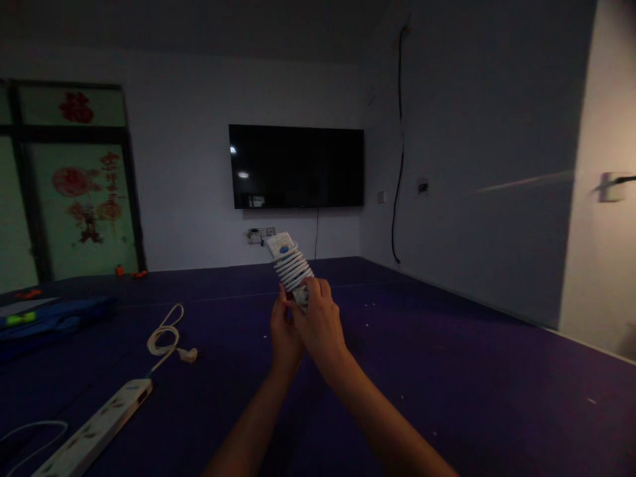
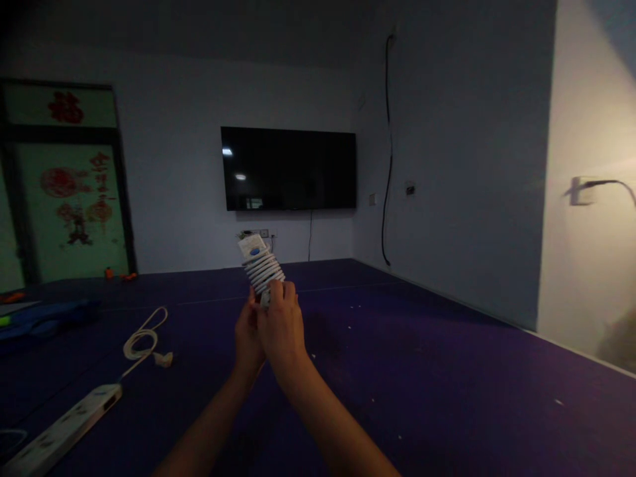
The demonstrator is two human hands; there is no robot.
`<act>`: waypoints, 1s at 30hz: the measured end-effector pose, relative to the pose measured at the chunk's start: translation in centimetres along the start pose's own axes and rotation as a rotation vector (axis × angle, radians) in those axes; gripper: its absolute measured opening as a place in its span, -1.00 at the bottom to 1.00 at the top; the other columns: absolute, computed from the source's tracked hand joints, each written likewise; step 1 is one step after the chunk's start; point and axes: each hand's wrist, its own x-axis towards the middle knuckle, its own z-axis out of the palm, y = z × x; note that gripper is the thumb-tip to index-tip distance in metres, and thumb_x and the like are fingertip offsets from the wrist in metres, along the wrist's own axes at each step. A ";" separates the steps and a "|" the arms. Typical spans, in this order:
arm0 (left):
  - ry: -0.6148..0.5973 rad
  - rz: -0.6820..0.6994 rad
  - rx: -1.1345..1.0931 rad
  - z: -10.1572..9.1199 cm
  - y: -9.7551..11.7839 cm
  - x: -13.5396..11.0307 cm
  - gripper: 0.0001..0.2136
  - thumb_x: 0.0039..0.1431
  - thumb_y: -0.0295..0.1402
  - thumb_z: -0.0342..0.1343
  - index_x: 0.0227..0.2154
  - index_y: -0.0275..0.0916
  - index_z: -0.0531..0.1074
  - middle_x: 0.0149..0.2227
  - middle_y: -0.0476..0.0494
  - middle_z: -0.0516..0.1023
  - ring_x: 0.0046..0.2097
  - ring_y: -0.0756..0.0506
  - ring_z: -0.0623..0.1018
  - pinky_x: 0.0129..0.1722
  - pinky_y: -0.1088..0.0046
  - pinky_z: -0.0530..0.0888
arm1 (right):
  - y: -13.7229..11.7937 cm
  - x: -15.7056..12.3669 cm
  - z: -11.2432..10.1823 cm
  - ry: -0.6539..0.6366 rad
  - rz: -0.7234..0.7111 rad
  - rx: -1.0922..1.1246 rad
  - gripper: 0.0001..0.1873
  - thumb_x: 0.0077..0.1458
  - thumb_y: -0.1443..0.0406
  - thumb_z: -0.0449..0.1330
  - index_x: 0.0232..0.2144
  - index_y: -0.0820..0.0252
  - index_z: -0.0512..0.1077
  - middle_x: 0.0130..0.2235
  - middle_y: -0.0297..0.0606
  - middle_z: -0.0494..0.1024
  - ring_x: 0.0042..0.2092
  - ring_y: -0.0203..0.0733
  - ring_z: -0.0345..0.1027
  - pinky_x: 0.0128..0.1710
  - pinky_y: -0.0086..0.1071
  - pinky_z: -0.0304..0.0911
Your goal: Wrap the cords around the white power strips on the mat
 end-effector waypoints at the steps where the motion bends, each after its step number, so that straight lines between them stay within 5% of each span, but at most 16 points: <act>1: -0.005 -0.009 -0.009 -0.1 0.1 0.0 -0.36 -0.06 -0.28 0.21 0.14 -0.22 0.22 0.03 -0.26 0.45 0.01 -0.14 0.48 -0.11 0.43 0.44 | 0.2 0.1 0.0 0.008 -0.002 0.005 -0.71 0.00 0.40 0.11 -0.17 0.14 0.24 -0.18 -0.17 0.36 -0.22 -0.11 0.35 -0.26 -0.25 0.28; 5: -0.060 -0.106 -0.049 0.0 0.4 0.2 -0.17 -0.23 -0.39 0.32 0.19 -0.27 0.13 -0.07 -0.32 0.51 -0.05 -0.14 0.52 -0.18 0.45 0.46 | 1.7 0.9 -0.3 0.013 -0.008 0.011 -0.66 -0.07 0.47 0.09 -0.19 0.15 0.24 -0.18 -0.20 0.34 -0.23 -0.17 0.33 -0.25 -0.31 0.25; 12: -0.245 -0.327 -0.123 1.1 0.1 -0.3 0.09 -0.28 -0.52 0.35 0.28 -0.15 -0.21 -0.06 -0.30 0.51 -0.01 -0.15 0.51 -0.01 0.30 0.40 | 5.2 2.4 -0.2 -0.048 0.048 -0.066 -0.73 -0.12 0.47 0.12 -0.28 0.18 0.29 -0.27 -0.24 0.39 -0.27 -0.20 0.29 -0.30 -0.41 0.16; 15: -0.240 -0.404 0.065 0.8 0.1 -0.1 0.03 -0.27 -0.56 0.34 0.27 -0.22 -0.12 -0.08 -0.36 0.52 -0.03 -0.19 0.52 -0.01 0.21 0.40 | 7.6 2.6 0.4 -0.096 0.132 -0.166 -0.70 -0.13 0.47 0.16 -0.26 0.20 0.32 -0.27 -0.22 0.40 -0.27 -0.20 0.30 -0.31 -0.42 0.14; 19: -0.197 -0.337 0.274 -0.8 1.2 1.3 -0.19 -0.14 -0.52 0.28 0.21 -0.28 0.06 -0.04 -0.44 0.49 -0.01 -0.20 0.51 -0.02 0.19 0.42 | 12.1 2.6 0.3 -0.144 0.311 -0.334 -0.64 -0.10 0.44 0.16 -0.17 0.25 0.34 -0.23 -0.15 0.40 -0.23 -0.16 0.34 -0.30 -0.42 0.15; 24: -0.125 -0.220 0.403 -2.8 3.7 3.6 -0.38 -0.06 -0.41 0.25 0.11 -0.32 0.23 -0.17 -0.36 0.58 -0.14 -0.15 0.58 -0.08 0.26 0.45 | 18.6 1.9 -2.0 -0.139 0.600 -0.531 -0.64 0.00 0.39 0.13 -0.09 0.27 0.35 -0.19 -0.05 0.42 -0.19 -0.10 0.40 -0.27 -0.39 0.18; 30: -0.118 -0.134 0.466 -3.5 5.0 4.3 -0.46 -0.04 -0.31 0.21 0.04 -0.37 0.31 -0.34 -0.25 0.61 -0.26 -0.13 0.60 -0.18 0.31 0.48 | 24.8 -0.5 -4.5 -0.139 0.770 -0.613 -0.61 0.01 0.32 0.11 -0.06 0.30 0.35 -0.16 0.02 0.46 -0.13 0.03 0.42 -0.28 -0.35 0.23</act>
